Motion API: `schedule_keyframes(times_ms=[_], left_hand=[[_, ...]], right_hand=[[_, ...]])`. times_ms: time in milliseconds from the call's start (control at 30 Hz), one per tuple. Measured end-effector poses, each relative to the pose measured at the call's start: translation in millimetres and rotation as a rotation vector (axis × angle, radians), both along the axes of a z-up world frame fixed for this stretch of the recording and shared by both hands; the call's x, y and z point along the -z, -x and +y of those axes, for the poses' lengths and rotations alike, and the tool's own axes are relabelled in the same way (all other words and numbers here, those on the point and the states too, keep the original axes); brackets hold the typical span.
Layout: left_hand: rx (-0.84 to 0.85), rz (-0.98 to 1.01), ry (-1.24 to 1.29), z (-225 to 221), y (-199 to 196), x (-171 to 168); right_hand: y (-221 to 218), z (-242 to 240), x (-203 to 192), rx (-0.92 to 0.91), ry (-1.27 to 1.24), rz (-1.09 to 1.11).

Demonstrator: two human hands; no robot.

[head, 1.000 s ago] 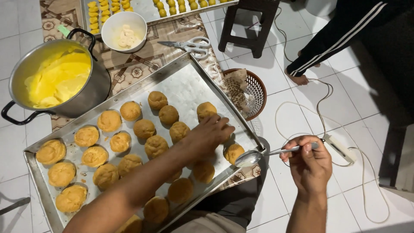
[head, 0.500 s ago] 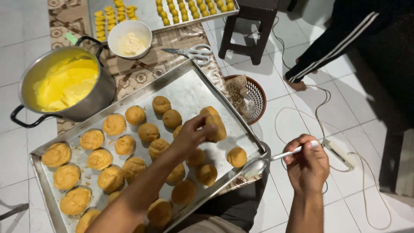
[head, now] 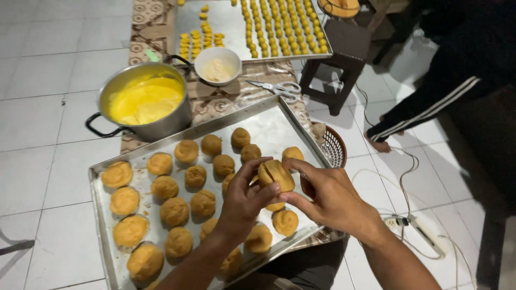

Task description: A person is manually filling pre-baked pastry shells with a yellow cream filling using a spoon.

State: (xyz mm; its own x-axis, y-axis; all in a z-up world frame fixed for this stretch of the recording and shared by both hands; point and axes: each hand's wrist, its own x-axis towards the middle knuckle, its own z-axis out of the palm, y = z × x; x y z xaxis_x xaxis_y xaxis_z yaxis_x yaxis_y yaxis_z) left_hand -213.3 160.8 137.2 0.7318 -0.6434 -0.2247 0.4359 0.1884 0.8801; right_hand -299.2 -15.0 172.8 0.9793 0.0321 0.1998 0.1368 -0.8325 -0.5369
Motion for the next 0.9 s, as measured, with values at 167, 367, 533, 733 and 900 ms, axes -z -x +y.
schedule_keyframes(times_ms=[167,367,533,733,900], left_hand=[[-0.103,-0.044,0.203,22,0,5],[-0.132,0.158,0.584,28,-5,24],[-0.086,0.345,0.635,38,-14,15],[-0.215,0.333,0.616,61,-47,38],[-0.450,0.214,0.530,110,-119,48]], right_hand=[[-16,21,-9,-0.084,-0.017,-0.088],[-27,35,-3,-0.134,0.049,-0.200],[-46,43,-1,-0.190,0.083,-0.182],[-92,37,-24,-0.213,0.011,0.041],[-184,30,-26,-0.170,-0.302,-0.090]])
